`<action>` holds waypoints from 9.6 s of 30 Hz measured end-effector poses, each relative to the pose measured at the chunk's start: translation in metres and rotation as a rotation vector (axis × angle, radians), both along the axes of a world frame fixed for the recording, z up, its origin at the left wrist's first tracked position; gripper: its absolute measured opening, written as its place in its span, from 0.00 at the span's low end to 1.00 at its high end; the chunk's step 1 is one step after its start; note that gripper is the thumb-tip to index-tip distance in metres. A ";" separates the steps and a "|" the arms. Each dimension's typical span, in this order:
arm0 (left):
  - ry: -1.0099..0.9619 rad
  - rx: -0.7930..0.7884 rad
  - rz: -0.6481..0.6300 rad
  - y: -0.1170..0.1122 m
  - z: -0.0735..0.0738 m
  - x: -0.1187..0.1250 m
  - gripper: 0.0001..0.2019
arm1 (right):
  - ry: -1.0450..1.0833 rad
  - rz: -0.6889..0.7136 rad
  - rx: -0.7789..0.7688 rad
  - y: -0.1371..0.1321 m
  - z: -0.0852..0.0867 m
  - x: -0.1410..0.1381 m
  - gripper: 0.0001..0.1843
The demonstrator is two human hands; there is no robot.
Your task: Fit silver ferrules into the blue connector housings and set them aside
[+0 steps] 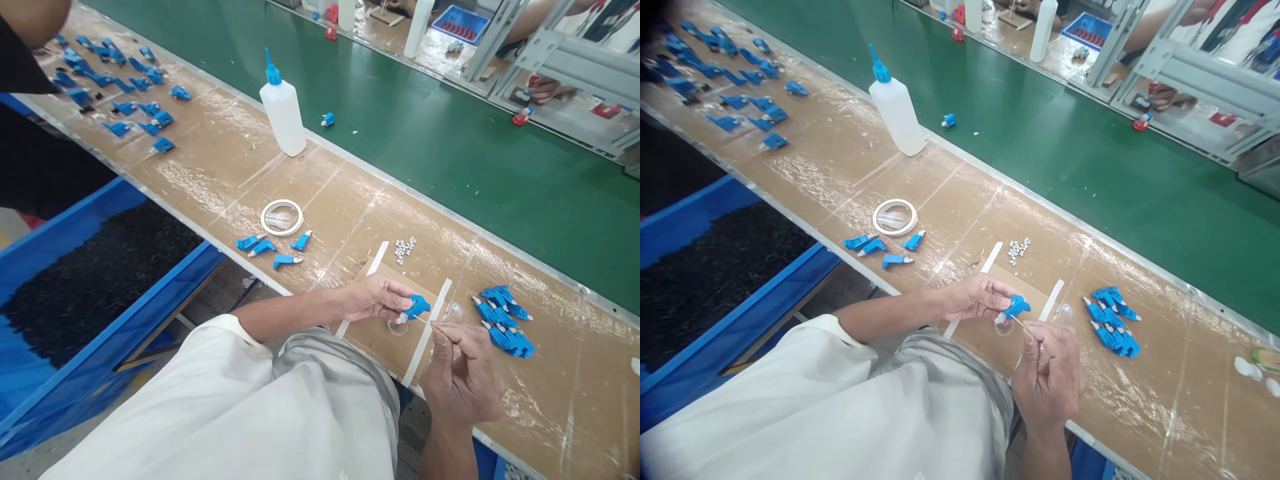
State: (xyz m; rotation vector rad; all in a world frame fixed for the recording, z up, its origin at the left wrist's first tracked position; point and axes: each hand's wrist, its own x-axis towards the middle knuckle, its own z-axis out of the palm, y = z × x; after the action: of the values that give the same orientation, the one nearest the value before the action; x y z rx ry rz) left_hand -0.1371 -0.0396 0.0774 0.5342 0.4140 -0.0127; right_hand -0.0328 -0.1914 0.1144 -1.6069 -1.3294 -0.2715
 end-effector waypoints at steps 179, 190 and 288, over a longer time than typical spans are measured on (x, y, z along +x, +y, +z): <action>-0.103 0.551 0.198 -0.026 0.011 -0.004 0.27 | 1.363 0.168 -0.145 0.000 -0.034 0.009 0.16; -0.059 0.996 0.305 0.052 0.013 0.057 0.20 | 1.253 0.086 -0.214 -0.029 -0.013 0.039 0.19; -0.115 0.028 -0.372 -0.035 0.032 0.035 0.24 | 0.637 0.258 -0.107 -0.062 0.001 0.041 0.13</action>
State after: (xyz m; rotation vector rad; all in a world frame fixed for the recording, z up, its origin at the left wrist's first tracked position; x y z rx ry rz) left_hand -0.1022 -0.0747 0.1094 0.6307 0.1987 -0.3329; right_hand 0.0081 -0.2532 0.1150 -1.4158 -1.0380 0.4448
